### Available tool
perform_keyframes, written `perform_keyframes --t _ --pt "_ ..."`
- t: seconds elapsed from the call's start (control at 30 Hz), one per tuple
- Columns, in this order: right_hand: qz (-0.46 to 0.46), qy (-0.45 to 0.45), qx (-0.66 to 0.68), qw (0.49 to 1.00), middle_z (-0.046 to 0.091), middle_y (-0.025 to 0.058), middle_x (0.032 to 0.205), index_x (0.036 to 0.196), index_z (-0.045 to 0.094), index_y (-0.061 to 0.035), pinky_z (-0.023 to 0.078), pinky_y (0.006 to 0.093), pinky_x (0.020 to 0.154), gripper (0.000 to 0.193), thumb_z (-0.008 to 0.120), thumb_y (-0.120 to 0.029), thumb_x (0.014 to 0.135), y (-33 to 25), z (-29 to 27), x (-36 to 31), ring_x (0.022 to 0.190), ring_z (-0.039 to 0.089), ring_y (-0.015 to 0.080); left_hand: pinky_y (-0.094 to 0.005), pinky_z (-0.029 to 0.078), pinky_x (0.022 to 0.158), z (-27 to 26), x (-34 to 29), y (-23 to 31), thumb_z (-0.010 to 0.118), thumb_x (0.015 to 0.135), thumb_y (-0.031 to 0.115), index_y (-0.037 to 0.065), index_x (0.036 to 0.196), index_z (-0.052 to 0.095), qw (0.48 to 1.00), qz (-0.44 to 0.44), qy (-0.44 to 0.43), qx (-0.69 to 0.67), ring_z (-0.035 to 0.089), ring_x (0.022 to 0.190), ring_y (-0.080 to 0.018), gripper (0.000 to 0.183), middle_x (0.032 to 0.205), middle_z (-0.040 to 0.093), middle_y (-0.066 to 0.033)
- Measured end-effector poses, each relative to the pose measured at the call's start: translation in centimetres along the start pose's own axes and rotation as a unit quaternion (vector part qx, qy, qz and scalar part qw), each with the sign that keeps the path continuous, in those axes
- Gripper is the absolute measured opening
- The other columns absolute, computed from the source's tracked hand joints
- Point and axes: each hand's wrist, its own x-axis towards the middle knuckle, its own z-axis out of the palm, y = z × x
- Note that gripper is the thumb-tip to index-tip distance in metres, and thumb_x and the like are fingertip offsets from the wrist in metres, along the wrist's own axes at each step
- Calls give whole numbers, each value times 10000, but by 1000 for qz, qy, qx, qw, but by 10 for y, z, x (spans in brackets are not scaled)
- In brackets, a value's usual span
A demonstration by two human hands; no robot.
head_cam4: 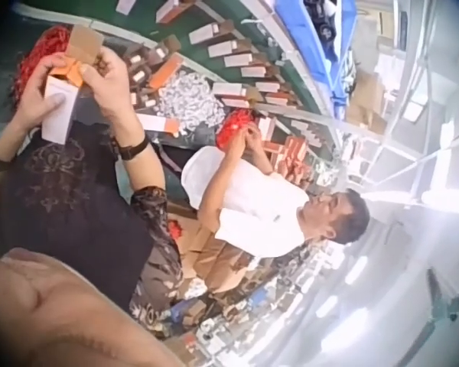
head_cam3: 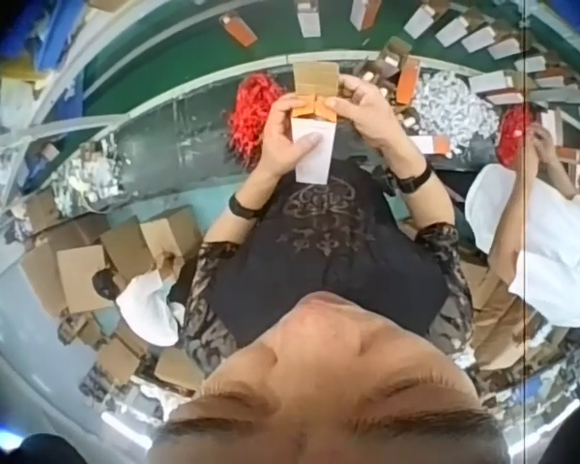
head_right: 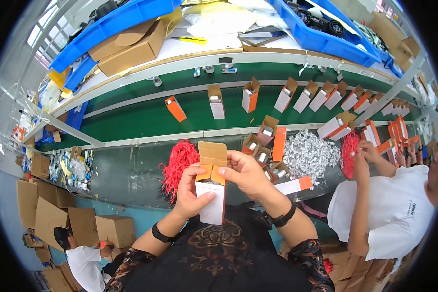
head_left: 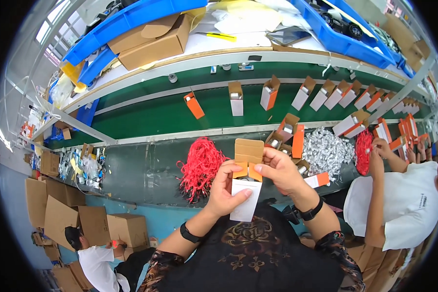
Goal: The person picks up a red lanyard, attaches a small white plastic clip to it, and inserts it into a small orange and white box. They then close the box and place it onto the assembly line.
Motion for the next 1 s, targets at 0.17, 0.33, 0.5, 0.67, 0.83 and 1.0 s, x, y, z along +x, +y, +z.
perform_keyframes --t 0.17,0.33,0.5,0.67,0.83,1.0 --pt "47 -3 -43 998 627 101 1229 1328 546 28 476 324 988 464 621 7 871 -12 0 -3 1110 616 179 -386 412 1051 -2 6 1 747 794 21 70 1239 442 992 12 -66 107 484 1231 -234 541 1270 444 -137" --pt "-101 -90 -215 967 629 124 1198 1211 658 17 492 311 925 416 732 -94 818 -38 1 -11 1118 598 186 -385 411 1076 13 3 -9 776 795 32 57 1331 373 997 64 3 -31 480 1265 -243 670 1317 441 -160" --pt "-114 -39 -412 903 645 136 1114 1193 664 4 505 330 866 456 802 -148 785 -44 3 -12 1016 623 223 -410 400 1084 17 -2 4 888 711 207 17 1484 256 988 -115 15 102 483 1301 -267 1017 1409 458 -170" --pt "-176 6 -456 872 678 148 1050 1123 703 14 513 336 849 360 781 -113 795 -37 17 -13 972 650 253 -437 481 985 32 1 22 894 621 313 -14 1448 331 900 -69 29 430 567 1181 -370 1052 1305 513 -213" --pt "-183 3 -485 855 708 142 1022 1061 734 16 507 346 861 275 755 -74 802 -39 20 -12 970 656 257 -438 475 992 30 2 25 870 620 282 -10 1430 355 907 -100 45 407 567 1187 -358 1003 1298 527 -209" --pt "-145 7 -429 891 704 142 1030 1073 733 16 506 338 860 270 738 -57 813 -36 17 -11 982 651 245 -435 470 997 30 1 28 872 612 287 -16 1420 362 909 -122 43 397 568 1192 -351 1002 1305 526 -214"
